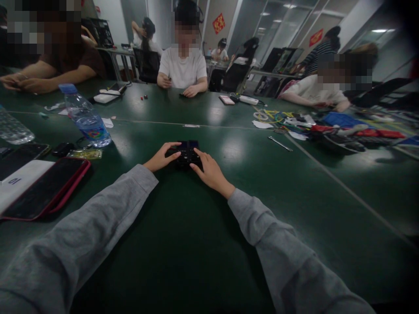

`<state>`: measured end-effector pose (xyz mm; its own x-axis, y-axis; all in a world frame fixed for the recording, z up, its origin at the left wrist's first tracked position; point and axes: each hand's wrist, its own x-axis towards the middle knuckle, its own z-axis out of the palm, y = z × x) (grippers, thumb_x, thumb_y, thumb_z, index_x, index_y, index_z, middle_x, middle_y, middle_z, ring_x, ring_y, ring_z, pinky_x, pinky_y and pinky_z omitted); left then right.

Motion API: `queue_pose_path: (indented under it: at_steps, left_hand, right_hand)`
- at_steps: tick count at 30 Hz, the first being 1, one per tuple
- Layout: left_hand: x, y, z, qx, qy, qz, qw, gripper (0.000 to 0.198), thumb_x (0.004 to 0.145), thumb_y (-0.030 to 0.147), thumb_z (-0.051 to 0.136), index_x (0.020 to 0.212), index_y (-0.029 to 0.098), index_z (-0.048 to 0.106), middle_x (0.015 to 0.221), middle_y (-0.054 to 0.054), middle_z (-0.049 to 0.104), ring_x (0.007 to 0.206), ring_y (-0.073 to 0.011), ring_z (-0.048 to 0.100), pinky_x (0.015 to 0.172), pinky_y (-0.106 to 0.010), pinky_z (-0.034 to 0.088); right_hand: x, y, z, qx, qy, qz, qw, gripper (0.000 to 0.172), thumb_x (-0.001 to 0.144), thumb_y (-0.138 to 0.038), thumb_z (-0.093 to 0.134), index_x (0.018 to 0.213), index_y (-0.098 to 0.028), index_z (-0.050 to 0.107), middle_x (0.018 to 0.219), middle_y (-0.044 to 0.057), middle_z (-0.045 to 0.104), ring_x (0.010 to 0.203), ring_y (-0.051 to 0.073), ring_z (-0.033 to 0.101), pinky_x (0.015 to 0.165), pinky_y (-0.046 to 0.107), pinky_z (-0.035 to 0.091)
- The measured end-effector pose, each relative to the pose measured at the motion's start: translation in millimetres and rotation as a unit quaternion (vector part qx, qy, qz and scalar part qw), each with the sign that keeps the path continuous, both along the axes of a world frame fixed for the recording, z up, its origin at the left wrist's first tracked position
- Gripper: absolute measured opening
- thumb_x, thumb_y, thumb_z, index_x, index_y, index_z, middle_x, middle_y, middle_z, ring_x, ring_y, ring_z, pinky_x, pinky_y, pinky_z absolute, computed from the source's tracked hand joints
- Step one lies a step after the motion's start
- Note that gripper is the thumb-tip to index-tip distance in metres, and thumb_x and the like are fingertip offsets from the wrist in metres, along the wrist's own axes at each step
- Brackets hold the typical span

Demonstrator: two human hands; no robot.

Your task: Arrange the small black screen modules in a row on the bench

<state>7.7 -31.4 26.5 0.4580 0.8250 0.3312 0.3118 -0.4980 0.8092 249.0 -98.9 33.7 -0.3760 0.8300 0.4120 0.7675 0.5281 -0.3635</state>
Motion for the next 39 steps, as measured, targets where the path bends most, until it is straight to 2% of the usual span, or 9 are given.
queue_pose_path:
  at_steps: [16, 30, 39]
  left_hand:
    - [-0.3, 1.2, -1.8, 0.013, -0.016, -0.005, 1.0, 0.05, 0.088, 0.047, 0.057, 0.132, 0.024, 0.051, 0.133, -0.011, 0.051, 0.111, -0.0237, 0.056, 0.099, -0.046, 0.046]
    - [-1.2, 1.9, -1.7, -0.004, -0.006, 0.001, 1.0, 0.051, 0.087, 0.048, 0.058, 0.132, 0.025, 0.051, 0.135, -0.01, 0.049, 0.111, -0.0236, 0.056, 0.1, -0.047, 0.046]
    - [-0.9, 2.1, -1.6, 0.013, -0.009, -0.001, 1.0, 0.05, 0.087, 0.047, 0.059, 0.131, 0.025, 0.051, 0.133, -0.009, 0.052, 0.111, -0.023, 0.056, 0.101, -0.046, 0.044]
  right_hand:
    - [-0.4, 0.6, -0.6, 0.0, -0.003, -0.004, 1.0, 0.058, 0.1, -0.053, 0.035, 0.147, -0.019, 0.029, 0.129, 0.013, 0.052, 0.116, 0.029, 0.051, 0.096, 0.049, 0.046]
    - [0.3, 0.7, -0.4, -0.005, -0.004, -0.008, 1.0, 0.057, 0.101, -0.053, 0.034, 0.147, -0.02, 0.029, 0.129, 0.013, 0.053, 0.116, 0.028, 0.052, 0.096, 0.048, 0.046]
    - [-0.1, 1.4, -1.0, 0.0, -0.003, -0.005, 1.0, 0.058, 0.101, -0.054, 0.033, 0.147, -0.019, 0.029, 0.13, 0.013, 0.052, 0.116, 0.029, 0.051, 0.097, 0.048, 0.046]
